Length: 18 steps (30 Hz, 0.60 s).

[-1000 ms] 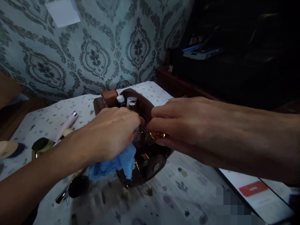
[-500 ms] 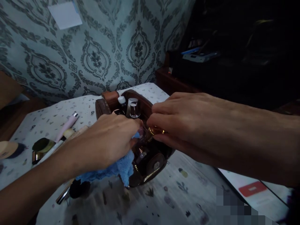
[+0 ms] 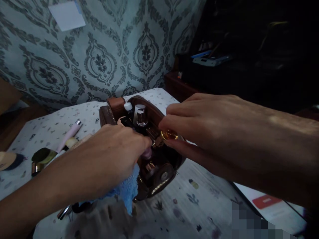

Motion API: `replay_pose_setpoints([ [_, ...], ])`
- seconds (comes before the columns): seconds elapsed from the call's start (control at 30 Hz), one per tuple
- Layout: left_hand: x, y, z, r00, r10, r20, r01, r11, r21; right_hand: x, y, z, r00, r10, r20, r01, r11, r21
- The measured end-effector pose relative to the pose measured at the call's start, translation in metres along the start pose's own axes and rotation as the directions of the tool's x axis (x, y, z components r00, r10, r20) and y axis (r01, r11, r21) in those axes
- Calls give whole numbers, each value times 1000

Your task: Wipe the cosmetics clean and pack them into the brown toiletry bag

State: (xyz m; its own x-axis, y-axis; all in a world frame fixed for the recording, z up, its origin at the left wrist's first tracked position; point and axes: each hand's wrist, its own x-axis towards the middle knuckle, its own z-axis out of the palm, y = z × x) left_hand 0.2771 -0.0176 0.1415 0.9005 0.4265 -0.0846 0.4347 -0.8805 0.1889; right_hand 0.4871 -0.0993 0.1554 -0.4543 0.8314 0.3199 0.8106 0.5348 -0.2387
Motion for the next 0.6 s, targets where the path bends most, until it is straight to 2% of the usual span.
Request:
replay_pose_setpoints([
  [0.2,-11,8,5,1000,-11,-20,10,997,-72,11,2,10,984,-86,156,101,991,-86],
  [0.3,-10,9,5,1000,-17,-19,16,998,-59,16,11,20,964,-178,198,201,974,-107],
  [0.4,-9,9,5,1000,-4,-6,4,999,-40,20,14,23,952,-219,214,241,967,-81],
  [0.5,-10,9,4,1000,13,-4,-13,999,-36,25,9,22,947,-186,263,215,973,-87],
  [0.6,-11,10,6,1000,14,-26,-16,998,-55,33,1,25,922,-122,367,185,973,-141],
])
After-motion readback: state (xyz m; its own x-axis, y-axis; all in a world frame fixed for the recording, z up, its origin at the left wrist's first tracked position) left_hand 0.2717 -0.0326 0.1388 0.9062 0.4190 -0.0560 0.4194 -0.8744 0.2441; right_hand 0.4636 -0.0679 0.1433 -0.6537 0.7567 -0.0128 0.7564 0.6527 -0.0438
